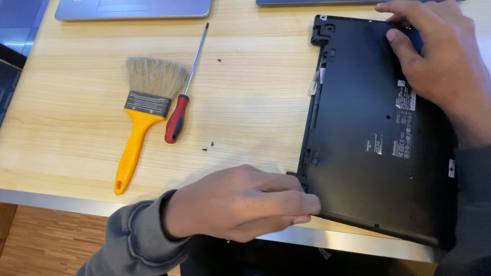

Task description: The person uses a screwdriver to remove screws from the bottom panel of a laptop. They then carefully pry open the casing and lift off the back cover to reveal the internal components.

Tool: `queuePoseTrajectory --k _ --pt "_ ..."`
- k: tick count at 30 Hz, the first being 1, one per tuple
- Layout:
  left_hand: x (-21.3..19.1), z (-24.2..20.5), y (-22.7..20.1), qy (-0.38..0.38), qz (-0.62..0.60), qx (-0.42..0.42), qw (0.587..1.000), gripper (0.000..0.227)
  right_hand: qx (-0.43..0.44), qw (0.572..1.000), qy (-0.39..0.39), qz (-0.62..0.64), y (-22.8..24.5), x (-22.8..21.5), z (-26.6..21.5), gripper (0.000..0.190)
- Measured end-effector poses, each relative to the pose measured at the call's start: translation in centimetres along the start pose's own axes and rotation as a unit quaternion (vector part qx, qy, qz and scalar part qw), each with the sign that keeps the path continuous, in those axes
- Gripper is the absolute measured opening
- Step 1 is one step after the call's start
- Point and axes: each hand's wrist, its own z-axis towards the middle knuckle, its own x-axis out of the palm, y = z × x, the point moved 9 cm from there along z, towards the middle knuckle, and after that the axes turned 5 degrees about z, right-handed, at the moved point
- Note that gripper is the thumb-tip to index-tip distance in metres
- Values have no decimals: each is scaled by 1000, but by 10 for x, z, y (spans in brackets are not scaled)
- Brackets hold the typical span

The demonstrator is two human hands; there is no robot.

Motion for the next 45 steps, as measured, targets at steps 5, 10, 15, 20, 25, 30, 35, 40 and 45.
queuePoseTrajectory --k 5,10,15,20,25,30,35,40,45 --pt "-19 11 -21 -55 35 56 996 15 -7 1000 -11 8 -3 2 -3 40" --pt "-24 23 -24 -107 22 57 992 34 8 999 -16 -42 -24 12 -10 22" --pt "-24 26 -23 -131 -47 59 989 40 0 1000 -15 -1 -6 2 -3 36" --pt "-15 25 -19 -105 -5 28 994 41 7 1000 -7 30 4 -3 1 40" --pt "-11 18 -3 -4 -79 -74 994 27 16 998 -8 57 7 -5 2 41" --pt "-15 16 -5 16 16 -35 999 16 27 998 -2 48 -1 -1 1 40" --pt "-14 23 -14 -20 200 15 979 28 23 998 -1 -63 -37 22 -13 11" --pt "-18 30 -16 -95 127 45 986 47 27 999 -11 -29 -23 11 -10 16" --pt "-16 29 -12 -83 60 8 995 21 21 999 -6 32 1 -1 1 37"
